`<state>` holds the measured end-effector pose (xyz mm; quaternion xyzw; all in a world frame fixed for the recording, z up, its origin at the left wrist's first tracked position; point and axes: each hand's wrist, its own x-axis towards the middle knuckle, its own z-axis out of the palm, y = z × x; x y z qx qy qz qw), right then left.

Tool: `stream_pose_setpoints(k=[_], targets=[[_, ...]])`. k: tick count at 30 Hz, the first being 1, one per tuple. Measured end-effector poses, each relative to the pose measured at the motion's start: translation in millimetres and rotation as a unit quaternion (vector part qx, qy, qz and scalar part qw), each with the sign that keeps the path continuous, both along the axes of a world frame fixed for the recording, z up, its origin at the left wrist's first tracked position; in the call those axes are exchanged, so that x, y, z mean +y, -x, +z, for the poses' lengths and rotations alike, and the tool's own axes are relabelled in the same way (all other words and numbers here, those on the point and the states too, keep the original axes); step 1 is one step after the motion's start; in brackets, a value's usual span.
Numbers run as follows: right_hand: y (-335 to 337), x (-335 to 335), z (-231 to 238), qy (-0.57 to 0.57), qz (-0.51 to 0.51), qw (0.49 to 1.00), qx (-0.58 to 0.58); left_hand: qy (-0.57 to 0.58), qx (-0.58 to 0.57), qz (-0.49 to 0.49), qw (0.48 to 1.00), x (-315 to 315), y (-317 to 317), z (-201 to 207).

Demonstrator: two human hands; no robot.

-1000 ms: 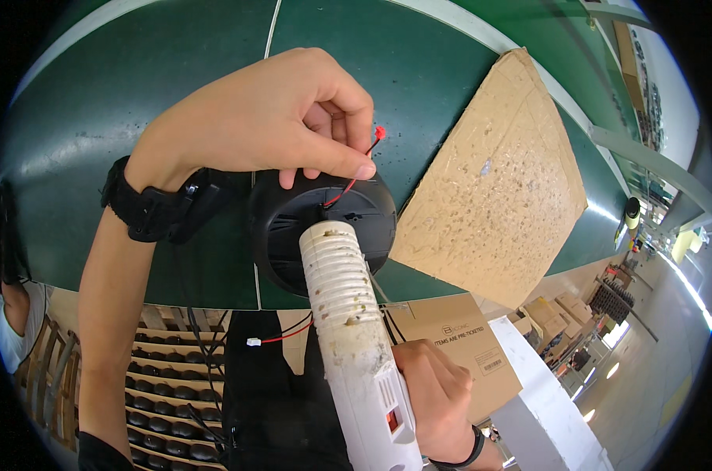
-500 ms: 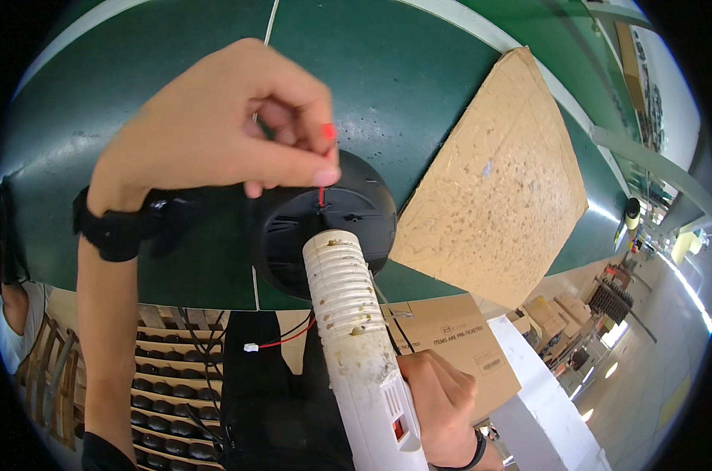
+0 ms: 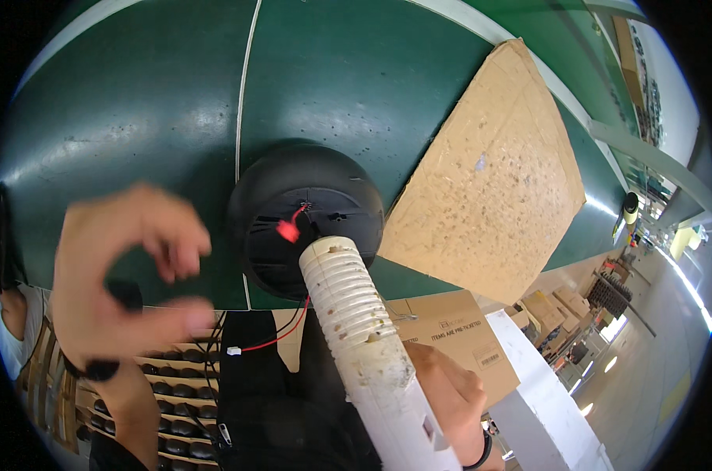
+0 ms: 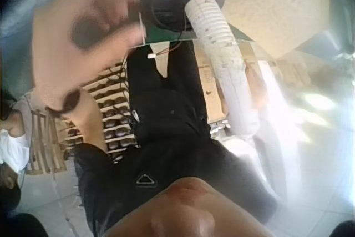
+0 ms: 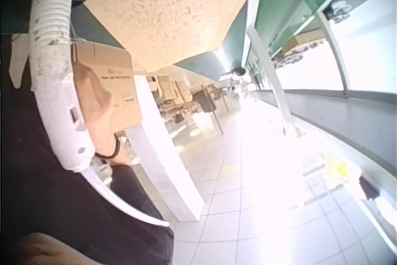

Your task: Applying hot glue to wires and assembling a plastic housing unit in a factory setting.

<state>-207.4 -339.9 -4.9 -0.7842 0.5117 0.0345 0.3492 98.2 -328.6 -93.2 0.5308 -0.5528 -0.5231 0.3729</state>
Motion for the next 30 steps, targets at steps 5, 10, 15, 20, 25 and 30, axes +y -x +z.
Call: stream_pose_setpoints(k=[5,10,15,20,25,30], targets=[[17,-4,8,-0.037,-0.001,0.998,0.054,0.127,-0.064,-0.073,0.987,34,34,-1],[35,-10,19,-0.078,0.073,0.992,0.073,0.207,-0.102,0.087,0.969,13,38,-19],[15,-3,19,-0.087,0.071,0.991,0.078,0.245,-0.186,0.090,0.947,-11,46,-28],[9,-5,16,-0.074,0.085,0.986,0.120,0.230,-0.199,0.090,0.948,-15,51,-36],[9,2,15,-0.100,0.087,0.975,0.176,0.222,-0.197,0.086,0.951,-14,52,-44],[23,-38,35,-0.300,0.138,0.942,0.060,0.235,-0.198,0.098,0.946,-17,45,-28]])
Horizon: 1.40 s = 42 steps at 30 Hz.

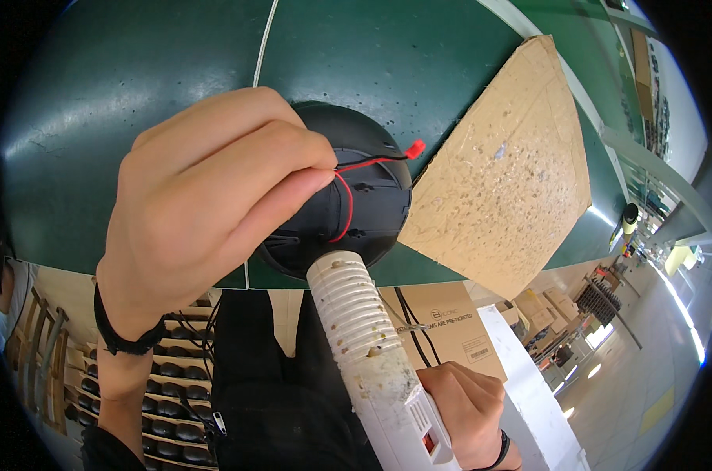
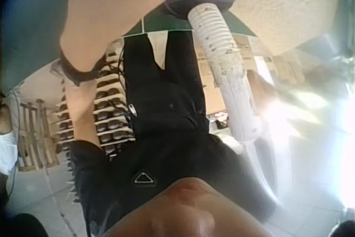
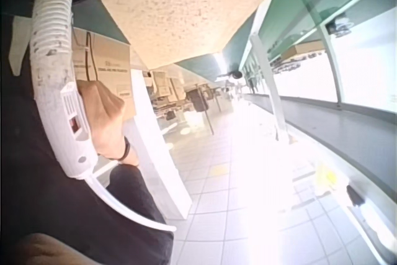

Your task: Applying hot glue to wires and assembling a plastic housing unit in a factory setting.

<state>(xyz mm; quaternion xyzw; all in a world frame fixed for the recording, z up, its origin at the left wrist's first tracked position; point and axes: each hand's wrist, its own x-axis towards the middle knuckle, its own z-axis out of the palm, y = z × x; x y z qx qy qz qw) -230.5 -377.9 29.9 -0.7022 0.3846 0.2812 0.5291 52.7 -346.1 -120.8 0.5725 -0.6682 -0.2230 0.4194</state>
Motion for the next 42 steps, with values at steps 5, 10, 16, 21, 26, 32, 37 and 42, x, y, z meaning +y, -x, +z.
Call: stream_pose_setpoints(k=[5,10,16,21,26,32,37,42], targets=[[14,4,-20,-0.011,0.007,1.000,-0.017,-0.024,0.019,0.001,1.000,6,1,-9],[11,18,-18,0.103,0.029,0.994,0.002,-0.103,0.111,-0.026,0.988,23,-23,10],[6,38,-19,0.234,0.056,0.970,0.028,-0.189,0.145,-0.045,0.970,46,-32,4],[1,50,-23,0.331,0.079,0.939,0.044,-0.196,0.153,-0.045,0.968,55,-33,-5],[-7,46,-10,0.341,0.091,0.934,0.045,-0.186,0.162,-0.038,0.968,56,-33,0],[-10,38,-13,0.300,0.033,0.953,0.007,-0.198,0.196,-0.039,0.960,64,-35,-5],[-23,23,-1,0.234,-0.026,0.970,0.066,-0.188,0.267,-0.041,0.944,69,-30,-16],[-13,18,8,0.168,-0.194,0.964,0.062,-0.146,0.092,0.014,0.985,60,24,-29]])
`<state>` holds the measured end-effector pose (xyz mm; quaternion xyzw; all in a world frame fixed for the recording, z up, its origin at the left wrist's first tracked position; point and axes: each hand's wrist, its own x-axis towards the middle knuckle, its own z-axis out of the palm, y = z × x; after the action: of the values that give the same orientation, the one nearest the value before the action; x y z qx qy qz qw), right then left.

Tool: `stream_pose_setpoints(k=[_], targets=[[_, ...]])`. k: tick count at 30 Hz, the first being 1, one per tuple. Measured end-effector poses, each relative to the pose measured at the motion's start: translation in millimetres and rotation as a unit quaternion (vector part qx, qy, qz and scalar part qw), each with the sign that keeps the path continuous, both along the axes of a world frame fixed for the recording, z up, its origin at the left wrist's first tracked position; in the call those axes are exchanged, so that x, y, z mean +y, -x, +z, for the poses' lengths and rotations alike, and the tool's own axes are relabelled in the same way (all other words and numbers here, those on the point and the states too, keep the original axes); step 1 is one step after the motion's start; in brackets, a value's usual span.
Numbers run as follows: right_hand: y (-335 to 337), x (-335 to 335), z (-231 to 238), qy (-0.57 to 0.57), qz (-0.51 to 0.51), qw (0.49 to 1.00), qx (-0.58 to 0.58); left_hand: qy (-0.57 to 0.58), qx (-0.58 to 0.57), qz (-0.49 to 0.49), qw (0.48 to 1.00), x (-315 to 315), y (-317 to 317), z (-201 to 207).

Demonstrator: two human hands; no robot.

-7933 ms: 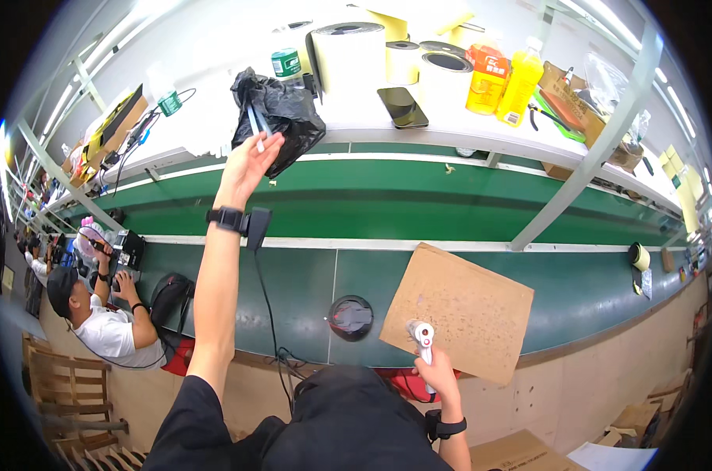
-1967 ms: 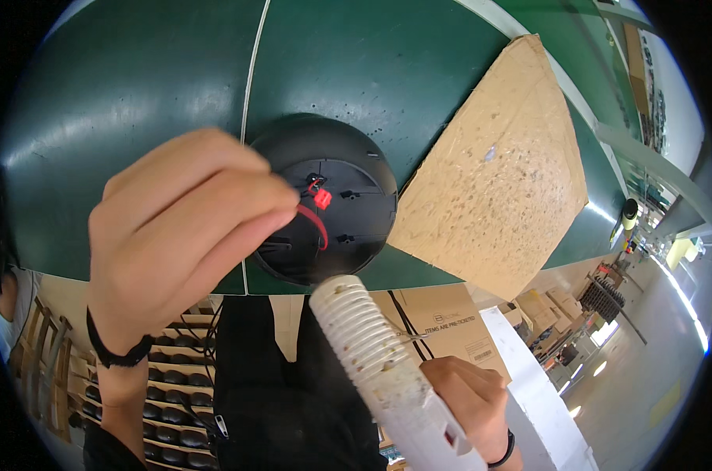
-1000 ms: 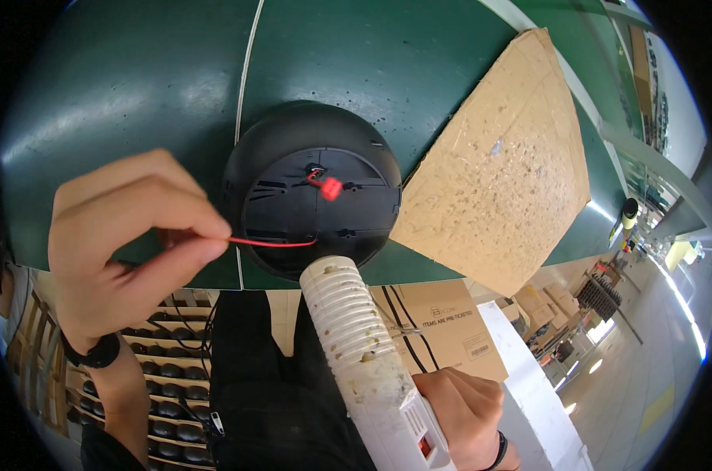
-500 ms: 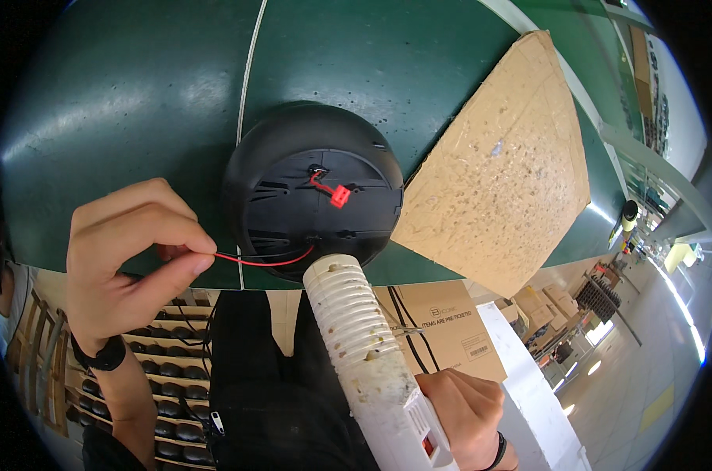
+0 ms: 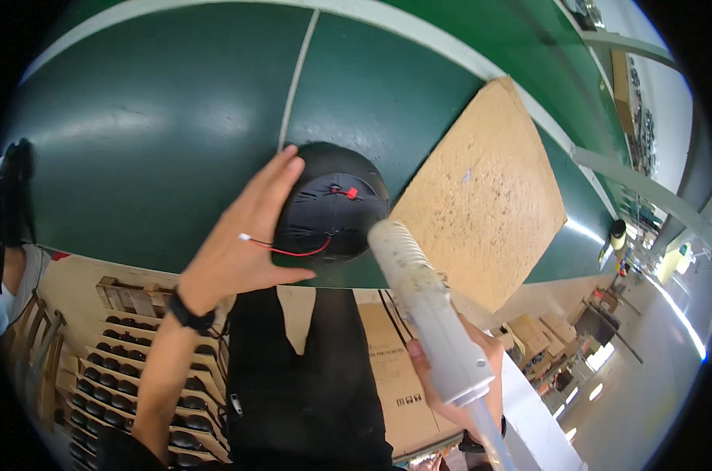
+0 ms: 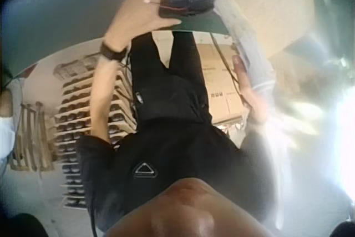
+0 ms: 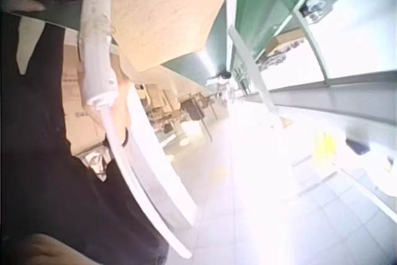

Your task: Applying hot glue to wires and assembling a plastic housing unit in a factory setting.

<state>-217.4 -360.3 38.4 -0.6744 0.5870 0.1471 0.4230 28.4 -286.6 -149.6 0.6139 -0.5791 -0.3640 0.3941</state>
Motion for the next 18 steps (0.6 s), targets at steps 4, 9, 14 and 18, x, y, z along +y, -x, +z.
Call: stream_pose_setpoints(k=[4,9,14,18], targets=[[32,10,4,0.005,-0.153,0.977,-0.149,-0.002,-0.021,0.065,0.998,0,17,3],[131,-13,-46,0.054,-0.166,0.978,-0.113,-0.034,-0.029,0.164,0.985,26,47,24],[236,-93,-185,0.202,-0.135,0.952,-0.184,-0.107,0.066,0.230,0.965,77,75,33],[248,-169,-247,0.403,0.036,0.903,-0.147,-0.071,0.024,0.311,0.947,133,82,70]])
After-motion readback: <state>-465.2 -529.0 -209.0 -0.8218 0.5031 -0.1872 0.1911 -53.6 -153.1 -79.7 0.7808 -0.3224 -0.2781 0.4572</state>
